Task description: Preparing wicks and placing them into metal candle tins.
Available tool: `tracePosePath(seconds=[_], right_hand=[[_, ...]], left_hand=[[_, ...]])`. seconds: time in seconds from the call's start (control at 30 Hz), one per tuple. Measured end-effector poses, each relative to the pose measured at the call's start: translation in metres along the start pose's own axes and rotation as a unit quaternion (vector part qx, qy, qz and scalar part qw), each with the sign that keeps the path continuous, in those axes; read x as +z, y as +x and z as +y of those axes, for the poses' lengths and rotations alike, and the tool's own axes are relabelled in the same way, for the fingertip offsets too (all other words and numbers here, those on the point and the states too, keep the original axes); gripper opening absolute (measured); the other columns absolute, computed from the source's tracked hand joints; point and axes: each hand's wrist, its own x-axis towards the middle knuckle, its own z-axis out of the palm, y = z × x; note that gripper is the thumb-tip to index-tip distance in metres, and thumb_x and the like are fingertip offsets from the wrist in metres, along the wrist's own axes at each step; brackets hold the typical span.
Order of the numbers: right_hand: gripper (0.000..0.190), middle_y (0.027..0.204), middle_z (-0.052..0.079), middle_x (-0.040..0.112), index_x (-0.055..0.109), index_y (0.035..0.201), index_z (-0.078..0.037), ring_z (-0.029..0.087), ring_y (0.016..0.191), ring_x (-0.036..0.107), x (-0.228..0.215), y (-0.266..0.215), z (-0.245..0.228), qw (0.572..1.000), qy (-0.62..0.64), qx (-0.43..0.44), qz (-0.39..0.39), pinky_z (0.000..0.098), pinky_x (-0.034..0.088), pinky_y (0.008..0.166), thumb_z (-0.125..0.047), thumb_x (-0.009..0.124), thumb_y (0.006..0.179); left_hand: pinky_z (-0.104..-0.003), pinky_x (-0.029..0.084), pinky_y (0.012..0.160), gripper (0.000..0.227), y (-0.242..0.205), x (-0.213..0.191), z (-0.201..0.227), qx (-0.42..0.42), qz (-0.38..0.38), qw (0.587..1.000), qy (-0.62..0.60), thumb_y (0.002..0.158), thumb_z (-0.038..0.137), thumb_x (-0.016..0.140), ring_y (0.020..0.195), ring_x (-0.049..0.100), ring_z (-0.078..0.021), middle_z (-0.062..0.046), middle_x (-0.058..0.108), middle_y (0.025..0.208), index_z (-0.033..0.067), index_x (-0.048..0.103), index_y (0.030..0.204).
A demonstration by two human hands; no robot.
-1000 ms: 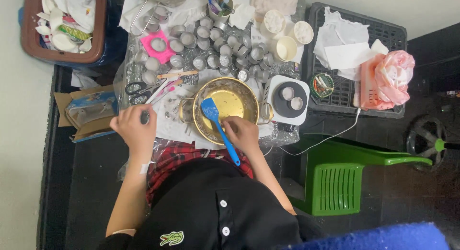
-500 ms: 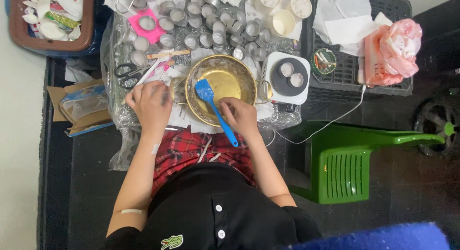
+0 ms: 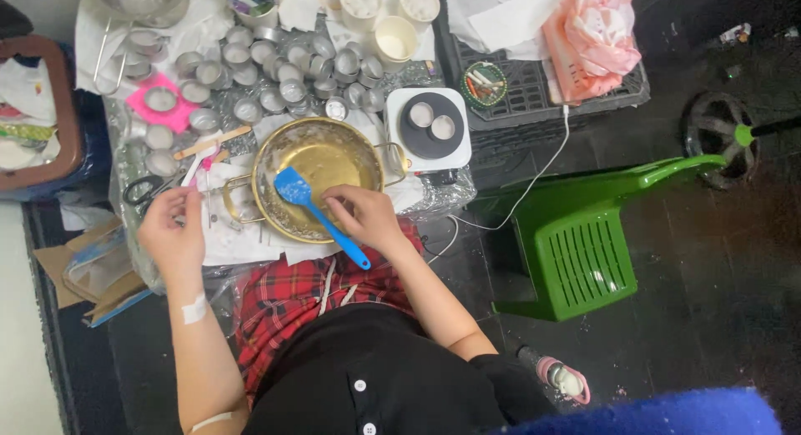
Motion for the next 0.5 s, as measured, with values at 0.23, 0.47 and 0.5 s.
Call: tracePosePath(seconds=[0.23,0.47,0.5], right_hand=[[0.016,0.097,0.003,0.077,0.074,0.111,-0.014,0.013,0.061,0.066,-0.002,-0.001,-0.001,0.997,0.042,0.060,0.000,0.0279,0.051,0.058,-0.016,0.065,0.098],[0.015,0.099,0.003,0.077,0.074,0.111,-0.014,0.014,0.066,0.069,-0.003,0.002,-0.003,0.998,0.036,0.058,-0.003,0.0270,0.053,0.061,-0.017,0.067,0.098],[0.015,0.100,0.003,0.077,0.074,0.111,-0.014,0.014,0.067,0.069,-0.001,0.003,-0.005,0.998,0.026,0.050,-0.005,0.0271,0.053,0.061,-0.016,0.067,0.098]], left_hand=[[-0.027,0.049,0.074,0.009,0.014,-0.019,0.093,0.052,-0.078,0.976,0.195,0.107,0.006,0.077,0.080,0.066,-0.0141,-0.011,0.073,0.090,-0.0026,0.075,0.105],[-0.027,0.053,0.077,0.014,0.032,0.009,-0.002,-0.042,-0.042,0.998,-0.019,0.119,0.008,0.049,0.083,0.068,-0.0128,-0.006,0.065,0.096,-0.0051,0.055,0.121],[-0.027,0.053,0.074,0.016,0.032,0.010,-0.021,-0.096,-0.035,0.992,-0.077,0.119,0.011,0.048,0.080,0.067,-0.0121,-0.005,0.065,0.095,-0.0028,0.055,0.123]])
